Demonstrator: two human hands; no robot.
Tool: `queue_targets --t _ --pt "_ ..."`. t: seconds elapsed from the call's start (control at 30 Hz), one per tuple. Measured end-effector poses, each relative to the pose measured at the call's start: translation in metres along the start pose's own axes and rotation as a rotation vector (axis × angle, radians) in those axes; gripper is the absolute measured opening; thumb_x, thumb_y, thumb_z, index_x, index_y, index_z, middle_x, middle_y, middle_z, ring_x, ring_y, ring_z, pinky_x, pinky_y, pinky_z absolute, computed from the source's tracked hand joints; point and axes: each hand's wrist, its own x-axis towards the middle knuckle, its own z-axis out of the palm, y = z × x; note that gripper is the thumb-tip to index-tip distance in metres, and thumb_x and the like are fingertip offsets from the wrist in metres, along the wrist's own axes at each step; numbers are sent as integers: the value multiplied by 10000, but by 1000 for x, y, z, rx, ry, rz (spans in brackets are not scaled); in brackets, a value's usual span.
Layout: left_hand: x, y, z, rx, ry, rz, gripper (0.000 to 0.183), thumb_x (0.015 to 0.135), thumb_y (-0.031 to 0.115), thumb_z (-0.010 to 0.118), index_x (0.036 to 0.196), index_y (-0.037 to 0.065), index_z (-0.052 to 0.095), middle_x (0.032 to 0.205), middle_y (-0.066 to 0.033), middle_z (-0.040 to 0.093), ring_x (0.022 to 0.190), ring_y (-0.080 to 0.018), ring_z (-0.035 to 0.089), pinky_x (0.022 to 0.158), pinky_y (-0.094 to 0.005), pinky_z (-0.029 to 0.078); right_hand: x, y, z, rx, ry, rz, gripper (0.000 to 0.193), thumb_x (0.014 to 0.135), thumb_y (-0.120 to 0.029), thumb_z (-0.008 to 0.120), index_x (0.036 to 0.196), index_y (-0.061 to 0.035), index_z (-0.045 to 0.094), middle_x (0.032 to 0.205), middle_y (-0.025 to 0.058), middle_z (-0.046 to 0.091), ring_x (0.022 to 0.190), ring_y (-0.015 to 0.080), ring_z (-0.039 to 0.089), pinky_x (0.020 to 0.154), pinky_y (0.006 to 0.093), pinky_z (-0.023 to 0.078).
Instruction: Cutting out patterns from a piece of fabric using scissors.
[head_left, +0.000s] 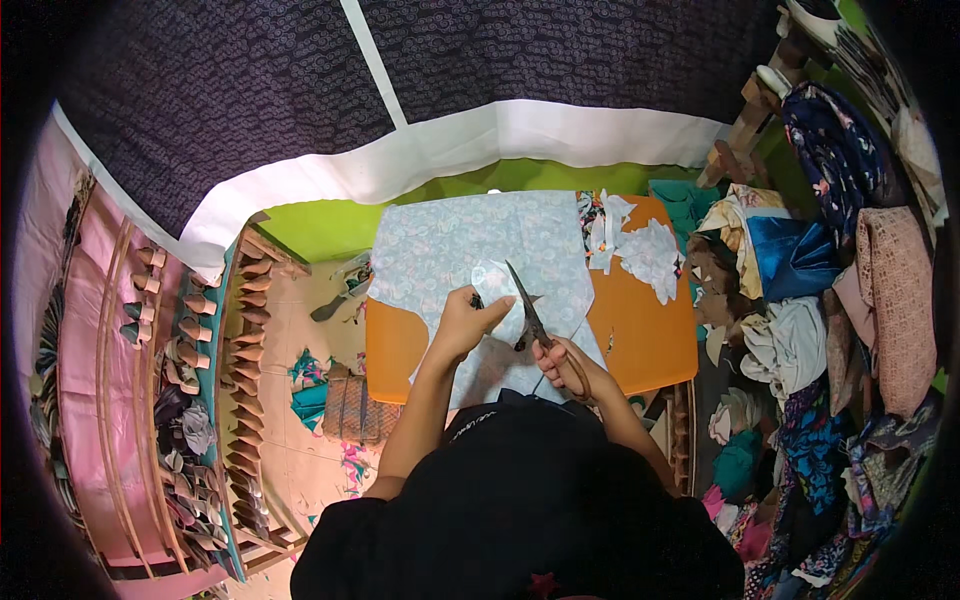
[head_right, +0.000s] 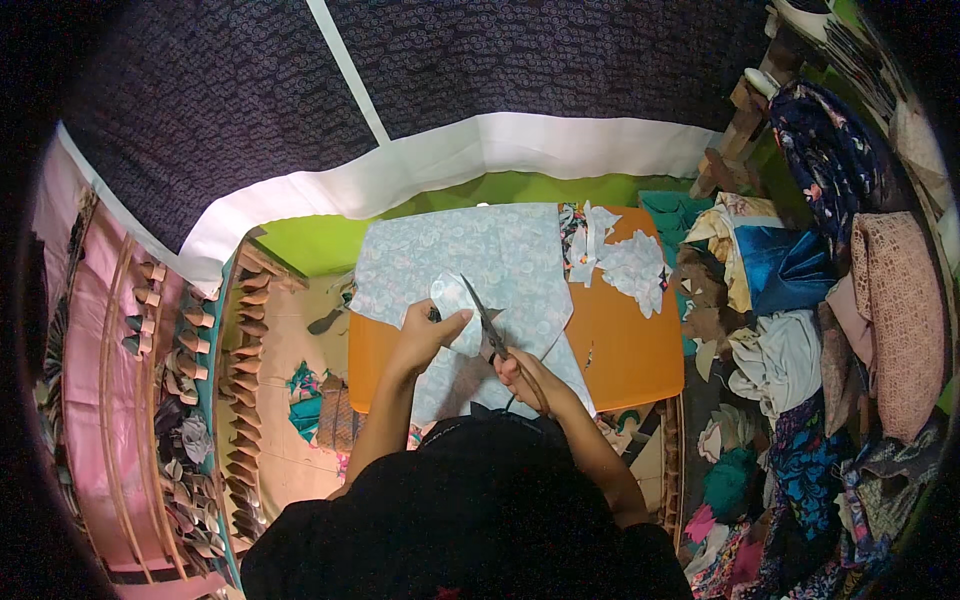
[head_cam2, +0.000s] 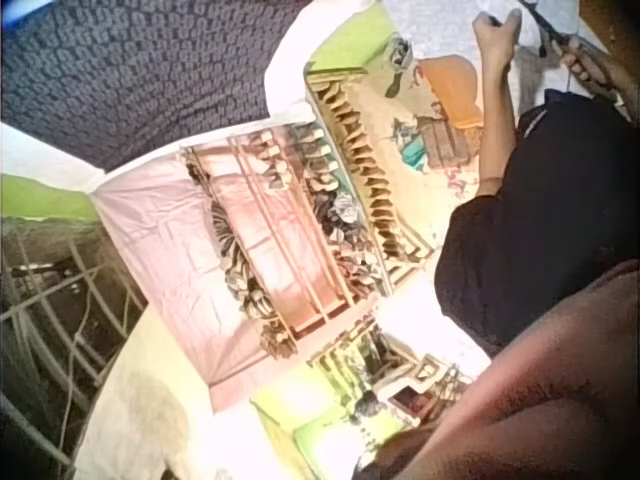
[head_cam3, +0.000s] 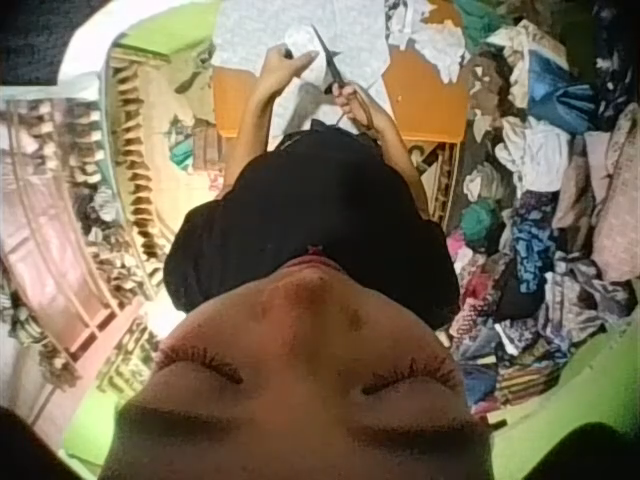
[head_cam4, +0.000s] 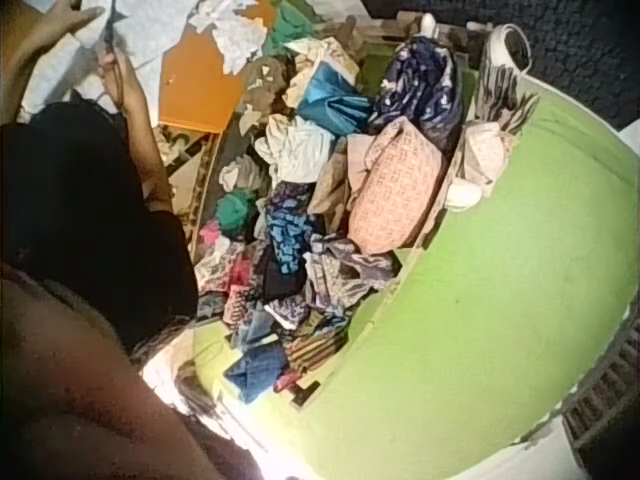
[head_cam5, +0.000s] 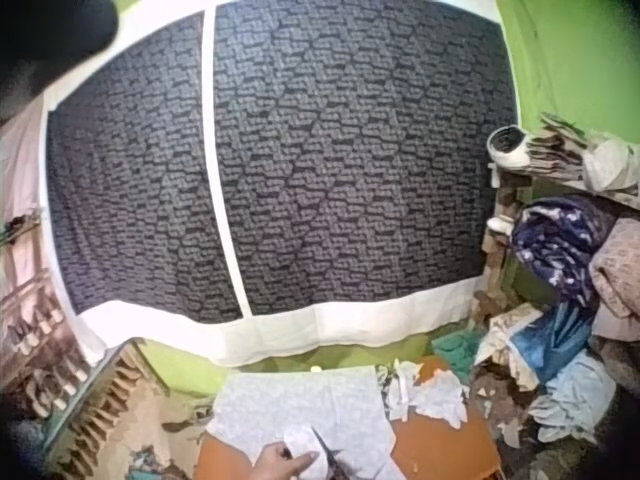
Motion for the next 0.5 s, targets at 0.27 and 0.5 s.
queue_targets --t 0.27,0.5 --pt "0 1 1 -18 13 24 154 715 141 639 688 6 571 551 20 502 466 -39 411 417 -197 302 3 1 2 -123 55 -48 649 594 -731 444 782 -116 353 595 -49 305 483 39 264 420 158 243" --pt "-6 12 0 47 -21 -13 148 718 139 632 690 8 568 549 25 493 467 -39 405 421 -197 303 1 4 -2 -81 16 -170 406 778 -506 433 764 -105 374 571 -47 315 469 44 296 405 173 265"
